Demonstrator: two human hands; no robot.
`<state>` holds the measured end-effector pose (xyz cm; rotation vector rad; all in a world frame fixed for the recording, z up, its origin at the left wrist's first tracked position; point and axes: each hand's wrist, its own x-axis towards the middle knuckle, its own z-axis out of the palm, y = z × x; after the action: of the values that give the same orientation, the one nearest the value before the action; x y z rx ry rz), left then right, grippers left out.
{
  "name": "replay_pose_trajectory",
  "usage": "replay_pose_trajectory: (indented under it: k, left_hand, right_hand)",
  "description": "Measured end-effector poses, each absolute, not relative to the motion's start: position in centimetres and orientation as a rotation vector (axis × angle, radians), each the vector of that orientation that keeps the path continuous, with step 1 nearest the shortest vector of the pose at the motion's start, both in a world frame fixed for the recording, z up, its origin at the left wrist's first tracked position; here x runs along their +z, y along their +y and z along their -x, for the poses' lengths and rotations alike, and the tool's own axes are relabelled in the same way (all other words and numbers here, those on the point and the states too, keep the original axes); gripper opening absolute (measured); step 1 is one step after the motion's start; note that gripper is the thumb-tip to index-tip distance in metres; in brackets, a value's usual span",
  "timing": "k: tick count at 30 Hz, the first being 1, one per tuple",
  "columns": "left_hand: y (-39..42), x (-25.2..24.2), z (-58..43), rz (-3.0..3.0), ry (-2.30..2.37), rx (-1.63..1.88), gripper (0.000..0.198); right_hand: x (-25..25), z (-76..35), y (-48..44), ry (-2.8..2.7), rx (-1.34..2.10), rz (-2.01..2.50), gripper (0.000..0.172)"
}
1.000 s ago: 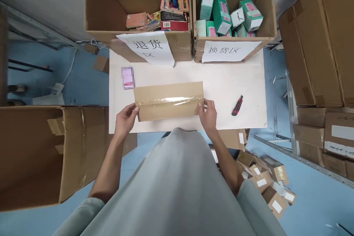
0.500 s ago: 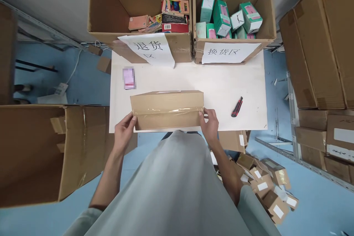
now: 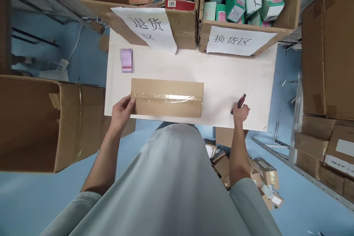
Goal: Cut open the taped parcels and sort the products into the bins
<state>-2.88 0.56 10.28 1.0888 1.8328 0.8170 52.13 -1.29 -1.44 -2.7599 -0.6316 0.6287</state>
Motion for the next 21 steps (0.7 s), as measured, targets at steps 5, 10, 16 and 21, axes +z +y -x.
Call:
replay_pose_trajectory:
  k: [5, 10, 16, 21]
  left_hand:
    - [-0.2, 10.4, 2.0, -1.149, 1.824, 0.825, 0.084]
    - [-0.3, 10.0, 2.8, -1.161, 1.808, 0.865, 0.078]
    - [1.3, 9.2, 4.6, -1.145, 1.749, 0.883, 0.063]
    - [2.3, 8.4, 4.4, -1.084, 1.609, 0.973, 0.072]
  right_hand:
    - [-3.9, -54.5, -0.9, -0.532, 0.681, 2.809, 0.049]
    - [-3.9, -53.0, -0.1, -0.535, 0.892, 2.652, 0.028]
    - [3.0, -45.0, -2.6, -0.770, 1.180, 1.929, 0.050]
    - [8.9, -37.6, -3.6, -0.965, 1.073, 1.875, 0.057]
